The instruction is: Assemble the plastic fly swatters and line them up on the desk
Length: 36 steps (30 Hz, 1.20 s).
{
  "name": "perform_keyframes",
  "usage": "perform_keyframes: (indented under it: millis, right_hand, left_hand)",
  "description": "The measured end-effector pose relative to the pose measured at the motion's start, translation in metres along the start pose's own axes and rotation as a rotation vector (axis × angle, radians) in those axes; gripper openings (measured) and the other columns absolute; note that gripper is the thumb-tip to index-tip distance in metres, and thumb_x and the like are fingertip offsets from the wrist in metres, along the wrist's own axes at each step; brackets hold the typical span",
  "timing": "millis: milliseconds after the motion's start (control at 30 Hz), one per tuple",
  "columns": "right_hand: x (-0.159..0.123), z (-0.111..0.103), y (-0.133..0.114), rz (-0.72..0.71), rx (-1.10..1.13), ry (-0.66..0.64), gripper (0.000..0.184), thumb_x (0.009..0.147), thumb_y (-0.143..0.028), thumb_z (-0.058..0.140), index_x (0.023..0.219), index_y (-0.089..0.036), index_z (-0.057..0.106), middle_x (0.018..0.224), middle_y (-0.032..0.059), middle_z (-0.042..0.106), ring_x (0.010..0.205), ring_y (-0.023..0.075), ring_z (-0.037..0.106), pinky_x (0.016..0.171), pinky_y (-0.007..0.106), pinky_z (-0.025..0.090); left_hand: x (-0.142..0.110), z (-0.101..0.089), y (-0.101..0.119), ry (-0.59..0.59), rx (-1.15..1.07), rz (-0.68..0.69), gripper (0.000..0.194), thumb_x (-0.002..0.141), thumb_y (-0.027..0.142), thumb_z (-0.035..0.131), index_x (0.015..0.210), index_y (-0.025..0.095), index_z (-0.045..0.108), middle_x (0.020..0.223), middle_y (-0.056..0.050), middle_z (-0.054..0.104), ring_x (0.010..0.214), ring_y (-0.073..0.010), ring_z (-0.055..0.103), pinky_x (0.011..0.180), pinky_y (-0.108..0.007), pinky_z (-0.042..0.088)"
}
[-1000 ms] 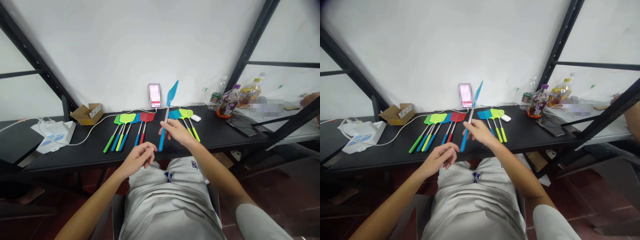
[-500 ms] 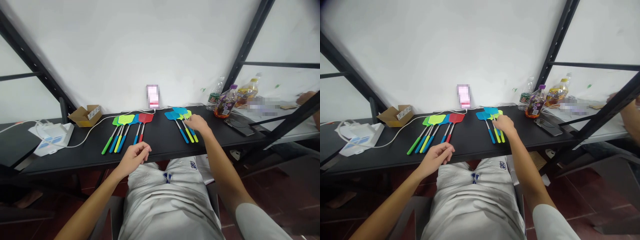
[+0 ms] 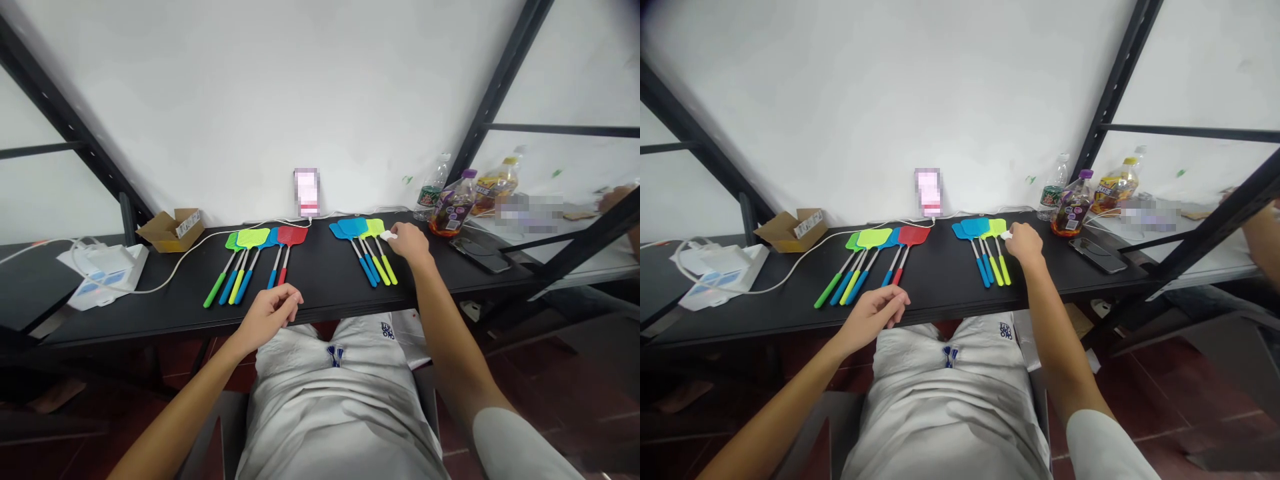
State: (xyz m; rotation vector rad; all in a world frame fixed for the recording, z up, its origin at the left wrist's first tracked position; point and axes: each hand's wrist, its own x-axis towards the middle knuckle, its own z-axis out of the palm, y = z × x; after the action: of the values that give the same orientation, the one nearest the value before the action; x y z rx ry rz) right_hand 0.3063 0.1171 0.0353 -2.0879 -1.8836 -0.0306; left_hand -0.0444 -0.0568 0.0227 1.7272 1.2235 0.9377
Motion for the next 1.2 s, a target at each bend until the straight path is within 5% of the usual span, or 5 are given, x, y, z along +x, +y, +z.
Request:
perform_keyframes:
  millis: [200,433,667,900,1200]
  right_hand:
    - [0.013,0.022,0.019,-0.203,0.008,-0.170,0.052,0.096,-0.033,0.051,0.147,-0.024,0.055,0.164,0.0082,0.036,0.149,0.0308,0.036,0.118,0.041,0.034]
    - [0.009,0.014,0.029,0.115,-0.002,-0.067,0.068,0.098,-0.041,0.047,0.159,-0.015,0.032,0.168,0.0256,0.012,0.152,0.0474,0.018,0.113,0.060,0.032]
    - [0.002,-0.009,0.016,0.168,0.100,0.135,0.039,0.096,-0.031,0.046,0.119,-0.013,0.071,0.117,0.0228,0.068,0.115,0.0350,0.063,0.097,0.041,0.047]
    - [0.003,-0.002,0.007,0.128,0.019,-0.077,0.044,0.095,-0.044,0.050,0.119,-0.013,0.071,0.119,0.0214,0.070,0.113,0.0334,0.066,0.090,0.039,0.049]
    - [0.001,0.003,0.002,0.014,-0.054,-0.178,0.047,0.093,-0.050,0.052,0.117,-0.014,0.071,0.122,0.0202,0.070,0.114,0.0357,0.065,0.092,0.043,0.049]
  left_hand:
    - [0.000,0.001,0.001,-0.025,0.029,0.004,0.030,0.097,0.043,0.054,0.085,0.017,0.062,0.061,0.003,0.055,0.052,-0.0091,0.047,0.050,-0.021,0.040]
    - [-0.001,0.000,-0.001,-0.060,0.085,0.019,0.030,0.098,0.043,0.051,0.086,0.018,0.062,0.063,0.003,0.056,0.053,-0.0102,0.049,0.050,-0.022,0.040]
    - [0.007,-0.012,-0.013,0.316,0.662,0.300,0.021,0.100,0.033,0.050,0.092,0.019,0.064,0.082,-0.004,0.065,0.078,-0.0189,0.060,0.074,-0.032,0.048]
    - [0.015,-0.017,-0.030,0.381,1.104,0.355,0.025,0.098,0.031,0.053,0.110,0.018,0.071,0.124,-0.016,0.061,0.114,-0.0318,0.056,0.097,-0.045,0.046]
    - [0.015,-0.017,-0.037,0.372,1.172,0.266,0.026,0.099,0.027,0.050,0.111,0.017,0.070,0.120,-0.014,0.068,0.103,-0.0308,0.062,0.091,-0.042,0.048]
